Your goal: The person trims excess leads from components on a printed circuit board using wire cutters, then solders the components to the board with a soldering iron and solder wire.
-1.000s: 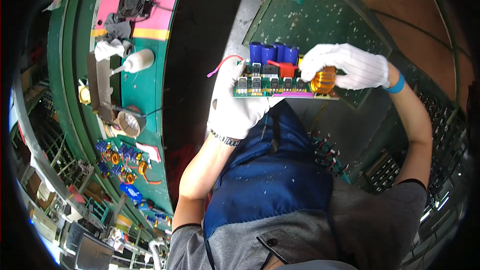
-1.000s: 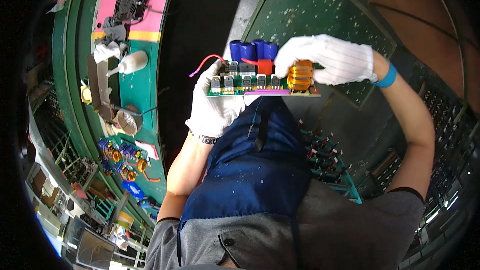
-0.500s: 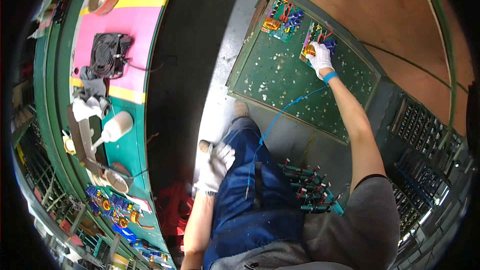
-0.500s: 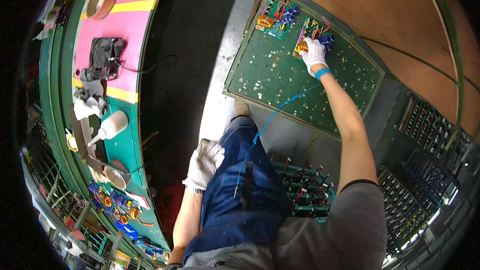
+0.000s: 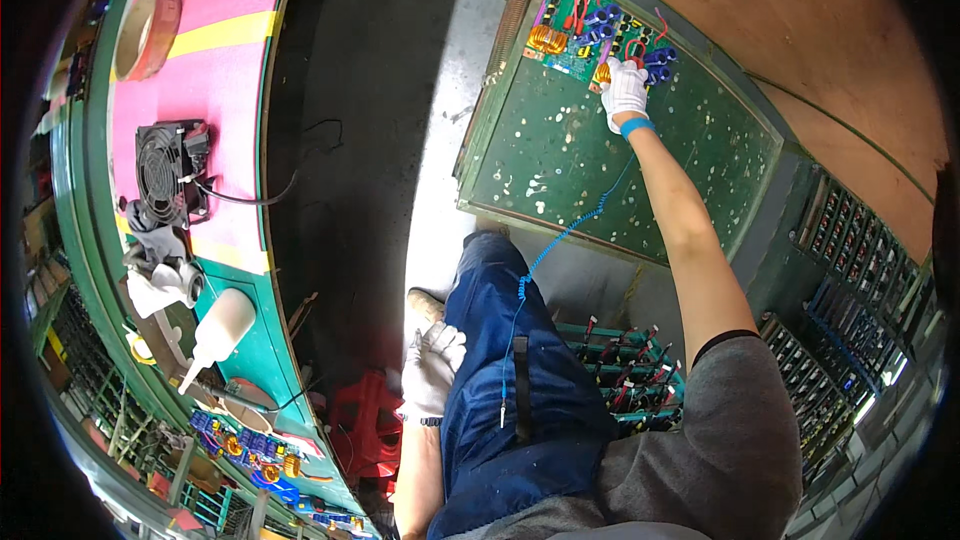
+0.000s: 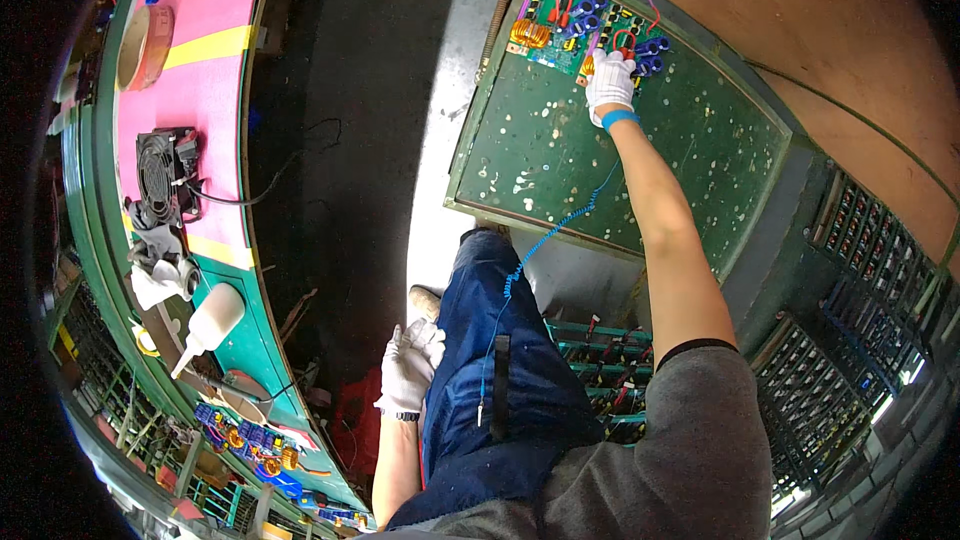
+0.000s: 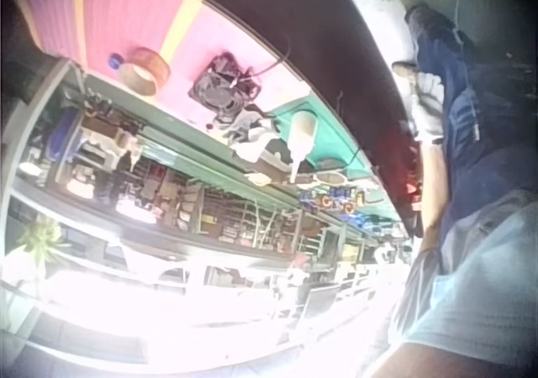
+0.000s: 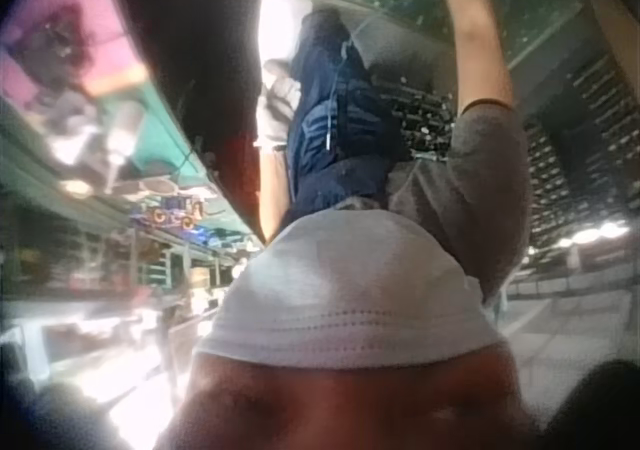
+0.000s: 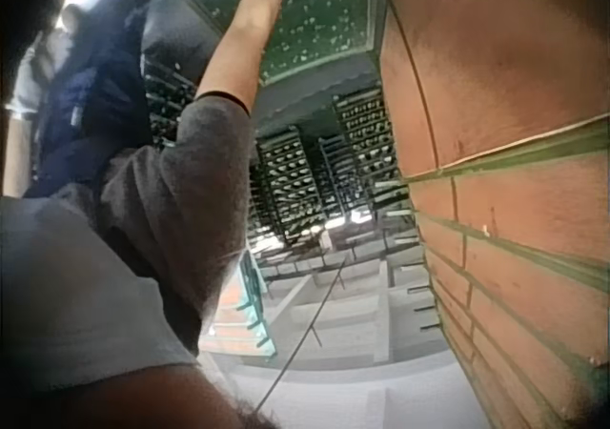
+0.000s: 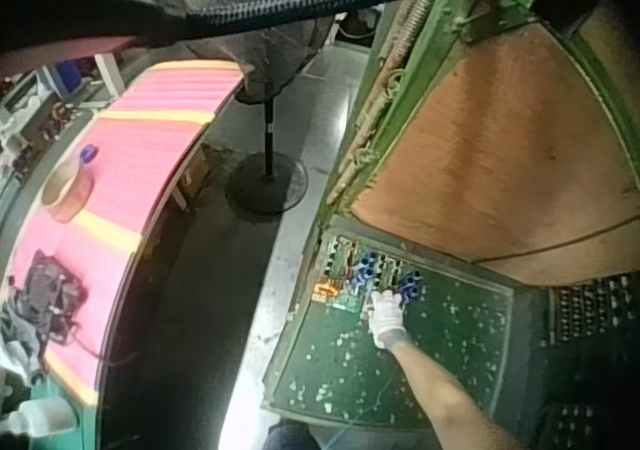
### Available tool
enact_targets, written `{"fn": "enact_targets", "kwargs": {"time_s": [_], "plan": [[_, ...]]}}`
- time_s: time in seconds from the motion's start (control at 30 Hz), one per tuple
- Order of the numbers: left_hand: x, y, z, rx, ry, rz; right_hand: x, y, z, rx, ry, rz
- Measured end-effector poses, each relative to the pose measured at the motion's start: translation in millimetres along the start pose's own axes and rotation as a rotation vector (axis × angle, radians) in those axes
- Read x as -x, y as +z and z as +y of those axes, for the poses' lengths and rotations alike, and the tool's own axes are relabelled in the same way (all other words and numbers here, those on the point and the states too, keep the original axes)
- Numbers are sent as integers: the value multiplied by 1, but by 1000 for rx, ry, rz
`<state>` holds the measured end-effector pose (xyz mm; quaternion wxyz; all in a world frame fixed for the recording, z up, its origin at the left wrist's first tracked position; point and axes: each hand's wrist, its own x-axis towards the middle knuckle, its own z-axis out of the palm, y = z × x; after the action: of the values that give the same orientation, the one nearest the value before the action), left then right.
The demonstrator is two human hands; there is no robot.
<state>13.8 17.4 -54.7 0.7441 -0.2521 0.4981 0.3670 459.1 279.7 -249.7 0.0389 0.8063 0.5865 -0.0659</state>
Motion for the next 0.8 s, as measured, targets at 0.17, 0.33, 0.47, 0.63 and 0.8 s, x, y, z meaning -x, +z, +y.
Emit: {"fn": "enact_targets", "kwargs": {"time_s": [0.17, 0.33, 0.47, 0.63, 0.8], "plan": [[-3, -1, -2, -83, 8, 39, -10, 1, -1, 9, 42, -40], [-4, -6, -4, -128, 18, 58, -12, 0, -4, 23, 44, -57], [-4, -3, -4, -142, 27, 82, -11, 3, -1, 30, 23, -19], [-6, -8, -8, -144, 20, 90, -11, 3, -2, 33, 19, -49], [-7, -8, -13, -116, 16, 87, -8, -1, 2, 23, 0, -22]]}}
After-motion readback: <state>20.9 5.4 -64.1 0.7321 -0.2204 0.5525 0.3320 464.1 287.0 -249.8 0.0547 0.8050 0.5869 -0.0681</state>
